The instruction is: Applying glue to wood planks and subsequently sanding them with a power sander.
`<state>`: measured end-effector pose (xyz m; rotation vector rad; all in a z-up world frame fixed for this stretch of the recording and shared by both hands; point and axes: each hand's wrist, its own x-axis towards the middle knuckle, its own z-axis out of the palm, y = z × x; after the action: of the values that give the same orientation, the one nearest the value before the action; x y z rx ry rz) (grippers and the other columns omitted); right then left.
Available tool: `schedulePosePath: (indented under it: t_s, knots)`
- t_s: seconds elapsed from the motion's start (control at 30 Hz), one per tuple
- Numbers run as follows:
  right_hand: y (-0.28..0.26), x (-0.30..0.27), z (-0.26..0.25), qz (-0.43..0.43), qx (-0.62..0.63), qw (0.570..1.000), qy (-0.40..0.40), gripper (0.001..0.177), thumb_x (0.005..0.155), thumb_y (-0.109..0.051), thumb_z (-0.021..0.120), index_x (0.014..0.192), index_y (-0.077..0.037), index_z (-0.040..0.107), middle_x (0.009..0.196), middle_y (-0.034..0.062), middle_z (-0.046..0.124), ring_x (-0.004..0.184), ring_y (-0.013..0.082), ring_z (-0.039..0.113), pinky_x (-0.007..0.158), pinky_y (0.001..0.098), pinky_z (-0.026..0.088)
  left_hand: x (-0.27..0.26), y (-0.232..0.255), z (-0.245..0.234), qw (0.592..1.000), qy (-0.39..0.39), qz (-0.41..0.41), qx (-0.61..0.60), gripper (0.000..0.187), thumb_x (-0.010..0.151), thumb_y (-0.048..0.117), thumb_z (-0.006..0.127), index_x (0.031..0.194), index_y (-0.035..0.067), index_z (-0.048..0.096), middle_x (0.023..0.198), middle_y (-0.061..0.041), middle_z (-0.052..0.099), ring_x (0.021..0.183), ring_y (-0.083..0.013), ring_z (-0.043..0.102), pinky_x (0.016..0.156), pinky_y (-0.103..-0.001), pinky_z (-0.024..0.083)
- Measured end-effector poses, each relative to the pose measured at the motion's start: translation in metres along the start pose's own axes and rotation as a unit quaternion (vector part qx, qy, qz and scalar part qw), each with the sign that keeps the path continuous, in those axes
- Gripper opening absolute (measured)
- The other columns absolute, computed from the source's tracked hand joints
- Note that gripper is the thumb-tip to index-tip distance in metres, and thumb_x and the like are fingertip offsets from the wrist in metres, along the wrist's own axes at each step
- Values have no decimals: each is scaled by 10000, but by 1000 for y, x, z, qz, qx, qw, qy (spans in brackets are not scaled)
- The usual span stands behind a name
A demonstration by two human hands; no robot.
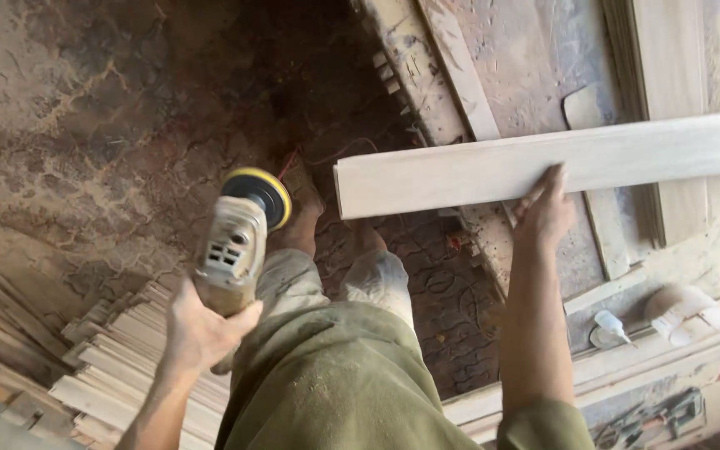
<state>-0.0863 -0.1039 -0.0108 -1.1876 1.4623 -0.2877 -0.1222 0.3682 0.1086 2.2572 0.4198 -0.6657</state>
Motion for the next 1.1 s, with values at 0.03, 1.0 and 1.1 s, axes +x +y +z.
schedulePosePath:
  t_s: [0.03, 1.0, 1.1]
  knots:
    - [-6, -16, -2, 20, -51, 996, -63, 331, 1044, -373, 673, 821, -135, 615, 582, -51, 541, 403, 23, 438, 342, 187, 334, -2, 2, 3, 1000, -4, 6, 13, 630, 607, 199, 869, 1108, -56, 585, 849, -159, 699, 613, -272, 677, 545, -363, 567]
    - [122, -126, 73, 213, 245, 886, -331, 233, 958, -280, 707, 1069, -77, 735, 1046, 191, 772, 936, 365, 757, 902, 553, 643, 32, 45, 40, 991, -51, -122, 16, 672, 480, 429, 896, 1001, 129, 595, 908, -259, 689, 978, -483, 699, 838, -605, 540]
    - [125, -126, 72, 213, 249, 884, -333, 223, 962, -272, 702, 1064, -75, 731, 1048, 199, 769, 930, 371, 757, 888, 556, 647, 36, 48, 39, 989, -68, -131, 16, 680, 478, 428, 893, 1013, 135, 593, 931, -253, 692, 1005, -475, 697, 866, -600, 539]
